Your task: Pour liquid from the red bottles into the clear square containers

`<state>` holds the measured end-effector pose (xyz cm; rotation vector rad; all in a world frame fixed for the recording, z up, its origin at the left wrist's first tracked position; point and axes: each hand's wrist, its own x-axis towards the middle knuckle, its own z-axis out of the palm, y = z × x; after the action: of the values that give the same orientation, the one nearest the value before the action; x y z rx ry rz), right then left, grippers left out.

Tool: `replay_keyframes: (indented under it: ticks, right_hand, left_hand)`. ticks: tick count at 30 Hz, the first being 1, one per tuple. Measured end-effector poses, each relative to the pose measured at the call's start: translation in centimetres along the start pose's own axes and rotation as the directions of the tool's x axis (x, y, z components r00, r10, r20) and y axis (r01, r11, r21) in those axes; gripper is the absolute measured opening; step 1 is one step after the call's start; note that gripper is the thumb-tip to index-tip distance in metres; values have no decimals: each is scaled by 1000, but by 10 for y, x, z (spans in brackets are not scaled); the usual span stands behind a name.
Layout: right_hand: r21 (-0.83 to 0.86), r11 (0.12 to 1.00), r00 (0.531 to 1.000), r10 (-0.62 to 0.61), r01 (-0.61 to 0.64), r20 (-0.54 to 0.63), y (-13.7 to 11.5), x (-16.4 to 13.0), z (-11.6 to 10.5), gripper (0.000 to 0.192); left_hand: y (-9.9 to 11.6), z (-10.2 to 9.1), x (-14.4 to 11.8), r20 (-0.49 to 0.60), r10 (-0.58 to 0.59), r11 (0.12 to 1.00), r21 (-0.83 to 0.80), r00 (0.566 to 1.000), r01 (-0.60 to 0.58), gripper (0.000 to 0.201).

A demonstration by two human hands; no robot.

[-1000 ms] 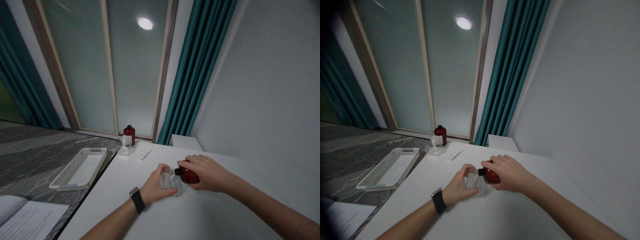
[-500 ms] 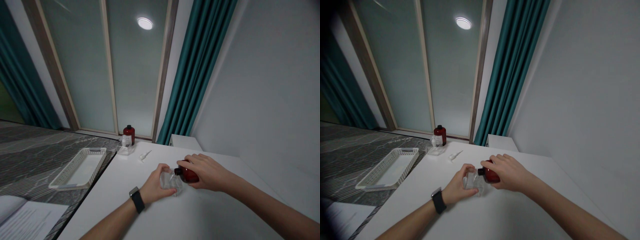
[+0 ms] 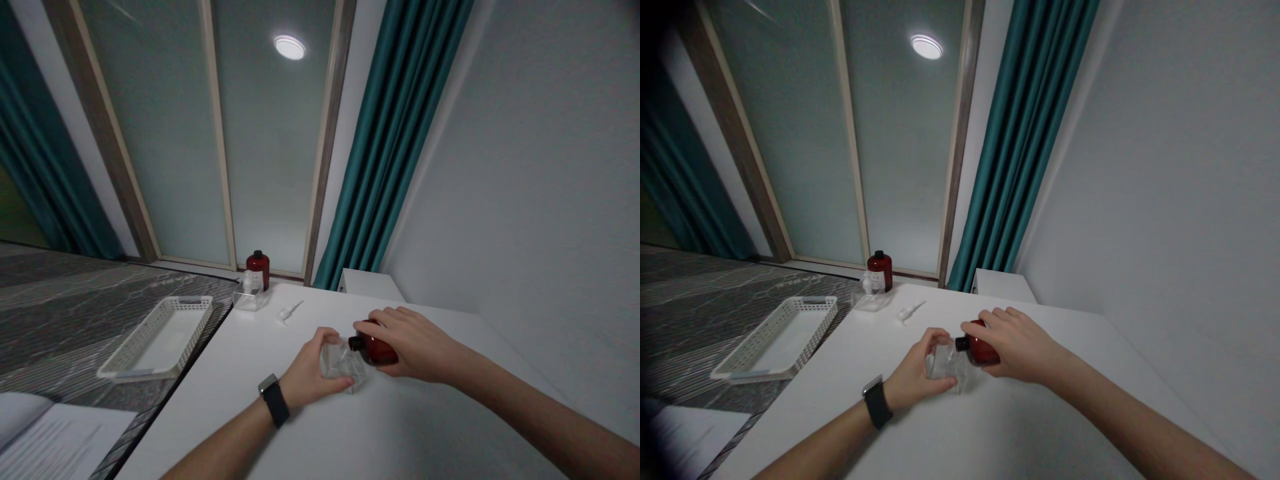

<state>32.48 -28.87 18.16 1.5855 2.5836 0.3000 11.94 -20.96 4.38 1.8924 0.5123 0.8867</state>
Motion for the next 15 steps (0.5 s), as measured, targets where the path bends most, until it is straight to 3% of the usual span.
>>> replay_keyframes:
  ticks: [15]
  right_hand:
    - [-2, 1000, 1000, -5, 5, -5, 0, 0, -1, 53]
  left_hand:
    - [1, 0, -1, 1, -4, 1000, 2, 1000, 4, 65]
